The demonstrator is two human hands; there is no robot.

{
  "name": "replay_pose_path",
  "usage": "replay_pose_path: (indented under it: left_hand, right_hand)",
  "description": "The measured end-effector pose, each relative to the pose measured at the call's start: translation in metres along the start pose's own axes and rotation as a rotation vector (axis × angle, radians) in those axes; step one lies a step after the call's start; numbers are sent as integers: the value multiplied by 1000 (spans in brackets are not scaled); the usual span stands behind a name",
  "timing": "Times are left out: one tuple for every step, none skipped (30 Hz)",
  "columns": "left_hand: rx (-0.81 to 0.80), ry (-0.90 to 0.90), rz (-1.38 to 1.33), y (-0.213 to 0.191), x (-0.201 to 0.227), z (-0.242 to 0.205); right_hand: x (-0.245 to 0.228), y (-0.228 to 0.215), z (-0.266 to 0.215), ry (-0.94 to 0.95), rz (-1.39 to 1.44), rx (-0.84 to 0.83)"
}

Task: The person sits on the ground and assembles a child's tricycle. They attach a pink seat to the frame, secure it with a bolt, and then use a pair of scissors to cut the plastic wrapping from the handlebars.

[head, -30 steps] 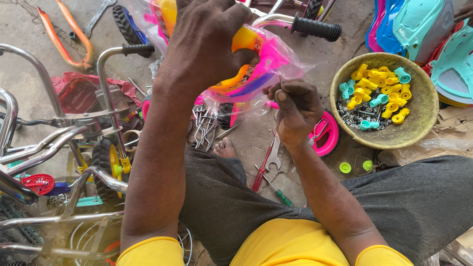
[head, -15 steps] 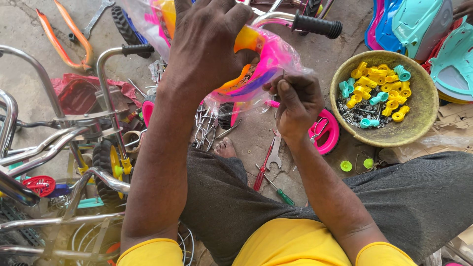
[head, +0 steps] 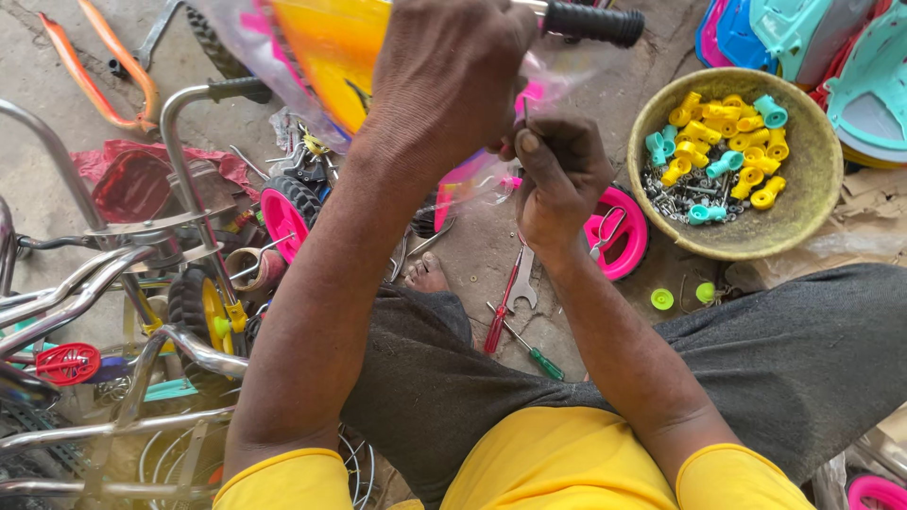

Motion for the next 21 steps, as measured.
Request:
replay_pose_path:
  left_hand:
    - [-1,-18,30,2,0,1]
    - [-24,-32,26,3,1,1]
    - [-46,-46,22,4,1,2]
    - [-66,-59,20,4,1,5]
    - [-81,-72,32,3,2,6]
    - [-96,-81,43,4,3,7]
    - [-111,-91,54,4,4,8]
    - [-105,-94,39,3,4,9]
    - [-100,-97,24,1,4,9]
    - [-97,-101,9,0,4,8]
    - [-136,-110,-3,1,4,8]
    - [-173,-120,-13,2,3,7]
    - [-211,-130,-23,2,3,7]
    - [-183,-118,-17,1,4,7]
    - [-155,-105,-11,-1,5,6]
    - [-129,-92,-7,-2,6,5]
    - [-89,-69,2,-3,8,5]
    - [-46,-45,15,-6,9,5]
    - [-2,-20,27,-8,9,5]
    - [-49,-45,10,-7,7,4]
    - [-96,-70,-7,-5,6,3]
  right_hand:
    - [0,-1,-1,13,-4,24]
    - [2,-1,-1,23,7,21]
    - [3,0,-2,32,19,18]
    - [4,0,-2,39,31,12]
    - [5,0,-1,39,22,21]
    - [5,-1,-2,37,10,33]
    - [5,-2,-3,36,-1,44]
    - [5,-3,-3,32,-5,43]
    - [4,-3,-2,29,-9,41]
    - [4,-3,-3,27,-13,40]
    - [2,-2,-4,7,-38,32]
    - [1,-1,-4,-13,-63,23]
    - [1,1,-5,-34,-88,14]
    - [2,2,-5,-17,-73,10]
    - [3,3,-6,0,-58,5]
    - [5,3,-7,19,-44,4]
    - [5,2,-8,26,-39,24]
    - [7,2,-7,30,-32,41]
    - [8,1,-6,34,-25,57]
    - [8,0,-6,30,-32,51]
    - [9,0,-6,26,-39,44]
Point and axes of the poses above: each hand's wrist, its own z-axis towards the middle knuckle, its own y-axis out of the palm, x = y × z, the point moved 4 cm from there along z, towards the middle knuckle, and after that the axes turned 6 degrees about -x, right-handed, at the moved point
